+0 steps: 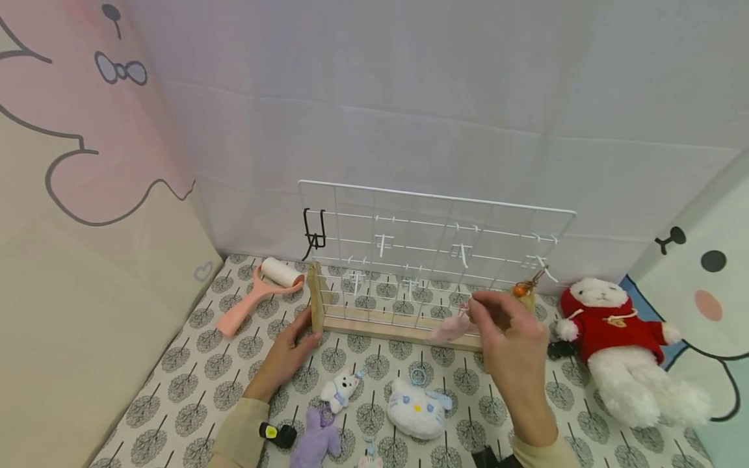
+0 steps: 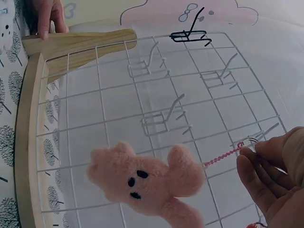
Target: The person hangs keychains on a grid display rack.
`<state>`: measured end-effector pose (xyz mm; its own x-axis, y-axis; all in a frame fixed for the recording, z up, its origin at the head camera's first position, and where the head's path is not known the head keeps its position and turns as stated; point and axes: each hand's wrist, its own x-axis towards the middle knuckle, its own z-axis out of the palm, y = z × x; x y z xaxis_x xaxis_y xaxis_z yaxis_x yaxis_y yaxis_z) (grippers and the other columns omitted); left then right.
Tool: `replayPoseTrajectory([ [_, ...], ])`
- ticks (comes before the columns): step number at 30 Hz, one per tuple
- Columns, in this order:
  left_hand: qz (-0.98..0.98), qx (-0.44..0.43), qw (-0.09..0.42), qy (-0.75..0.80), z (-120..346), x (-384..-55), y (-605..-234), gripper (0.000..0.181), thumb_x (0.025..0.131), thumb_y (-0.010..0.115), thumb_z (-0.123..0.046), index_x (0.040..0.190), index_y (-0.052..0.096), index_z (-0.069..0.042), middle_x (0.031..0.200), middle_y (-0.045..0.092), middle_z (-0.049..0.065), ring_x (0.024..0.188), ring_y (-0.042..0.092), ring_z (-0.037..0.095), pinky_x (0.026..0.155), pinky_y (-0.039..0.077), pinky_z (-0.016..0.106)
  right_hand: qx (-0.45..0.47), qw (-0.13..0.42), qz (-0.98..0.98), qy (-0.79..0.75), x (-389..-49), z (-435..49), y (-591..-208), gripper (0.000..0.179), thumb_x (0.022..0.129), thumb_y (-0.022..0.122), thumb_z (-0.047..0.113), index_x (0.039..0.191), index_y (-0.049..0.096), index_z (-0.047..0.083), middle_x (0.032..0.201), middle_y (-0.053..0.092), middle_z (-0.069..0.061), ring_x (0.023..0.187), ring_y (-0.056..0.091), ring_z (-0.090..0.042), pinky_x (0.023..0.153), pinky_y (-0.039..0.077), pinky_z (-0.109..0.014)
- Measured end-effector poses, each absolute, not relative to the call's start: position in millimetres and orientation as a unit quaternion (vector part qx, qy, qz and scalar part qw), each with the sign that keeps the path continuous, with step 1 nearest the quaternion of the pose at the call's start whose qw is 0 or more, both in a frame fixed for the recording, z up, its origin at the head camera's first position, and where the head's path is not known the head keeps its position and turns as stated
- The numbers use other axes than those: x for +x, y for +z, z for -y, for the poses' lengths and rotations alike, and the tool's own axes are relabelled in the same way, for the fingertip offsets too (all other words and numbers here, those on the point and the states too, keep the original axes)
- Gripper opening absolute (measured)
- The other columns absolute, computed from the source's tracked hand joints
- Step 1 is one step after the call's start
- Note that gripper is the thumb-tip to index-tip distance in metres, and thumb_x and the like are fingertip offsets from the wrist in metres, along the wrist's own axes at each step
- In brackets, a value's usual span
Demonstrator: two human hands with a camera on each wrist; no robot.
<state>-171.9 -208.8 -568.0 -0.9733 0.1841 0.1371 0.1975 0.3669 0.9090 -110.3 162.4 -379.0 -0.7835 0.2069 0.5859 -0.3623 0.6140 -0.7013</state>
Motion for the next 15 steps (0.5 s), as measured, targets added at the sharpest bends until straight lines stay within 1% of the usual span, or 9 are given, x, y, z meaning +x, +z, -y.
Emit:
replayPoseTrajectory([
  [4, 0.828, -0.108, 0.0, -0.55, 209, -171, -568, 0.071, 0.107, 0.065, -0.03, 0.168, 0.032, -0.02, 0.166, 0.042, 0.015, 0.153, 0.038, 0.037, 0.126, 0.026, 0.059, 0.064, 0.354, 0.811, 0.462, -114, -156, -364, 0.011, 0.091, 0.079, -0.005, 0.101, 0.078, -0.002, 0.089, 0.08, -0.011, 0.076, 0.067, 0.007, 0.068, 0.053, -0.008],
  [9, 0.828, -0.107, 0.003, -0.55, 209, -172, -568, 0.071, 0.106, 0.066, -0.03, 0.168, 0.032, -0.021, 0.165, 0.043, 0.016, 0.153, 0.038, 0.039, 0.125, 0.026, 0.061, 0.076, 0.362, 0.786, 0.495, -122, -150, -348, 0.01, 0.094, 0.077, -0.003, 0.104, 0.078, -0.002, 0.089, 0.079, -0.013, 0.076, 0.069, 0.002, 0.068, 0.054, -0.009],
  [15, 0.824, -0.115, 0.007, -0.554, 209, -173, -568, 0.071, 0.106, 0.067, -0.028, 0.168, 0.033, -0.021, 0.164, 0.044, 0.015, 0.153, 0.039, 0.037, 0.125, 0.027, 0.058, 0.084, 0.361, 0.767, 0.523, -127, -148, -343, 0.011, 0.094, 0.075, -0.006, 0.105, 0.078, -0.005, 0.091, 0.079, -0.017, 0.078, 0.072, 0.0, 0.072, 0.058, -0.012],
])
